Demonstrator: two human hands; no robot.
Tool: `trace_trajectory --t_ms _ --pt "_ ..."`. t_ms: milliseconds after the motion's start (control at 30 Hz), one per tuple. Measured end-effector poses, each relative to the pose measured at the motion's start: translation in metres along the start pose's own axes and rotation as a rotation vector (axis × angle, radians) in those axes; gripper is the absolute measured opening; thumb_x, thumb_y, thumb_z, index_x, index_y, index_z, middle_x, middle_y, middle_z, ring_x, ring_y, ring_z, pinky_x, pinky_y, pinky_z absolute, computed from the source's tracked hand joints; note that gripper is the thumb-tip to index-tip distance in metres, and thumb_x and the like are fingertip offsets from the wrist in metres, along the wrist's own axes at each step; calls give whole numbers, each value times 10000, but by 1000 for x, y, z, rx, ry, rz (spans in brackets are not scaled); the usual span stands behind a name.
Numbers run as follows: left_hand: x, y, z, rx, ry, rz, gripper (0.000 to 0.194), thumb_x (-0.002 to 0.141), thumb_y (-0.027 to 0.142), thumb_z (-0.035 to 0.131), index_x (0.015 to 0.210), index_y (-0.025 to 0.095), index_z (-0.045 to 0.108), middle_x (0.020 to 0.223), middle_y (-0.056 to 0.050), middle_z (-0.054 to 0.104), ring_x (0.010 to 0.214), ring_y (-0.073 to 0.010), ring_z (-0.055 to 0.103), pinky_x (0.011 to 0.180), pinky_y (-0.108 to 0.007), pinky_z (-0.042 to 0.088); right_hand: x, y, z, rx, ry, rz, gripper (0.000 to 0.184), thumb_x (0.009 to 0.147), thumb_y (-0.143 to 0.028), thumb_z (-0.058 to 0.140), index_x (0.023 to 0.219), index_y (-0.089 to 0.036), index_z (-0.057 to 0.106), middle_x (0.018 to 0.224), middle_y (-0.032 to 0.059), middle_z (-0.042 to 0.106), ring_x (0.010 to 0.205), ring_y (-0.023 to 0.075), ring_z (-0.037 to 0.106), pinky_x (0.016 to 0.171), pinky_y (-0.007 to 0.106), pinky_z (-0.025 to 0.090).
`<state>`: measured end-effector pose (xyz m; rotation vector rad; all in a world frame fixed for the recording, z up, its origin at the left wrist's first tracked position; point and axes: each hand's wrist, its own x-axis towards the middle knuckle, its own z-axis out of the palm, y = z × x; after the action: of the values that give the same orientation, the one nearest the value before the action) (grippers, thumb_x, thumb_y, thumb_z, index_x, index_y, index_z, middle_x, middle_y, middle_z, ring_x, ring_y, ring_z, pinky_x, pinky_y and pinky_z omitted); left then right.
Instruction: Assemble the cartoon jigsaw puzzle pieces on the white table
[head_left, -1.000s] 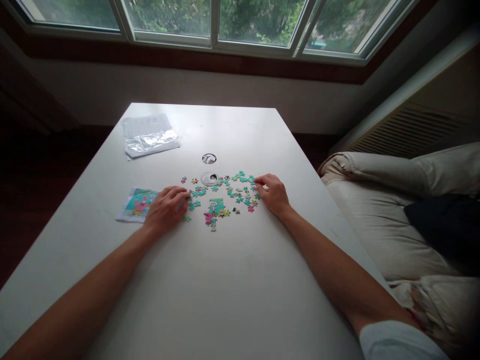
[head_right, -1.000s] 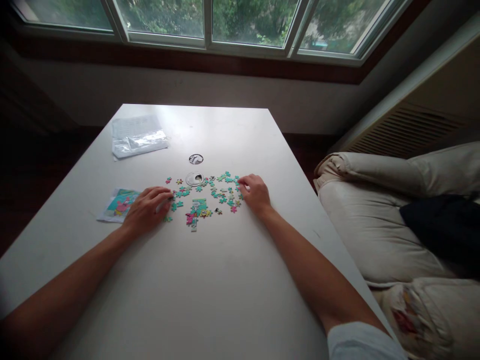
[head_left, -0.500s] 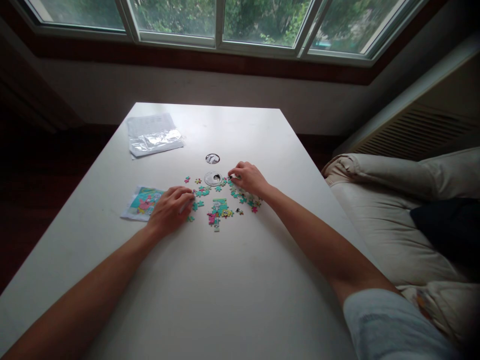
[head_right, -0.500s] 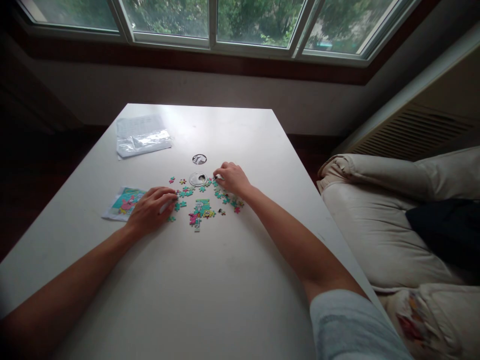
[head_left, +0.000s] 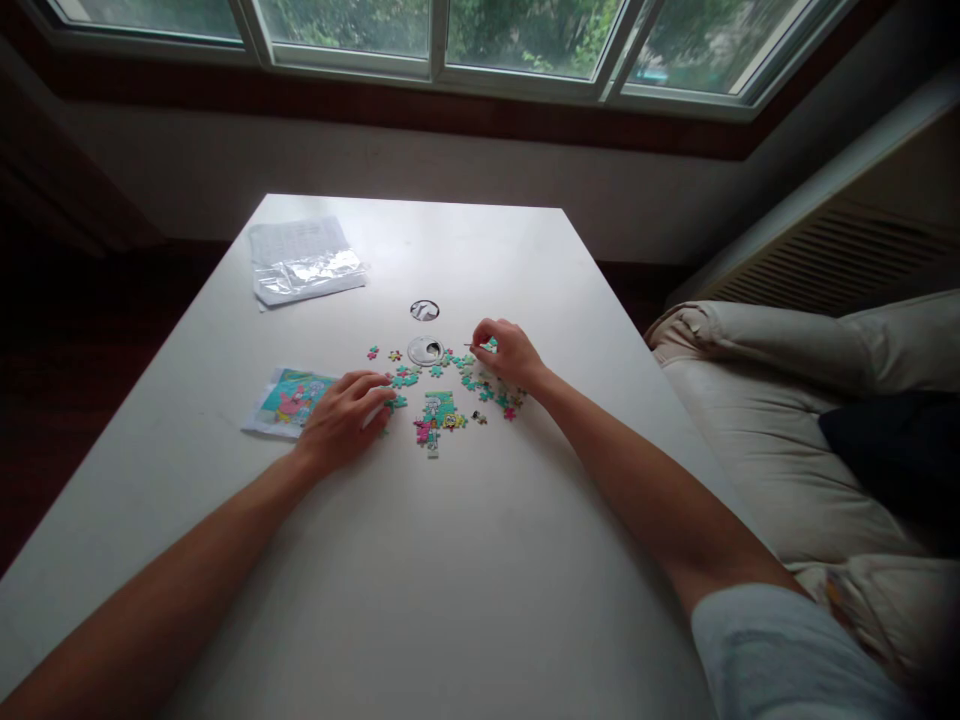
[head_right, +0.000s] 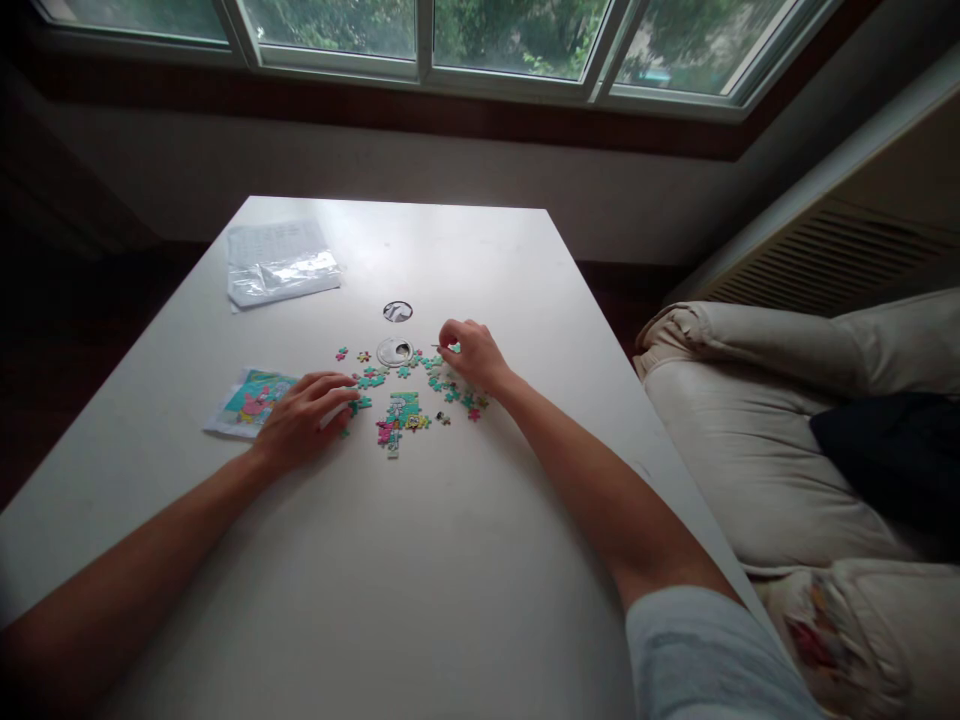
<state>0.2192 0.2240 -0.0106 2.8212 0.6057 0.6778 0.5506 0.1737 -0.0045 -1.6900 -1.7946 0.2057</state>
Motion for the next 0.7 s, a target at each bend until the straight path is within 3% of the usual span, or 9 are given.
trace_trajectory --t_ms 167,400,700 --pt "0 17 -1 -78 -52 103 268 938 197 562 1186 254 647 1294 -63 651 1268 -256 538 1082 -476 473 -32 -27 -12 203 71 30 65 853 -242 666 862 -217 608 831 6 653 785 164 597 758 299 443" --pt "0 34 -4 -158 -198 288 276 939 208 563 1202 253 634 1329 -60 638 1284 -251 530 1074 -437 463 -85 -77 2 447 -122 176 70 876 -235 645 945 -225 651 780 -21 680 701 126 589 660 248 432" --pt "0 34 -3 -113 -263 313 286 956 236 543 1228 259 632 1341 -65 636 1297 -250 525 1084 -440 451 -98 -91 20 272 -174 95 96 885 -178 673 946 -242 711 809 -8 707 768 158 602 782 308 438"
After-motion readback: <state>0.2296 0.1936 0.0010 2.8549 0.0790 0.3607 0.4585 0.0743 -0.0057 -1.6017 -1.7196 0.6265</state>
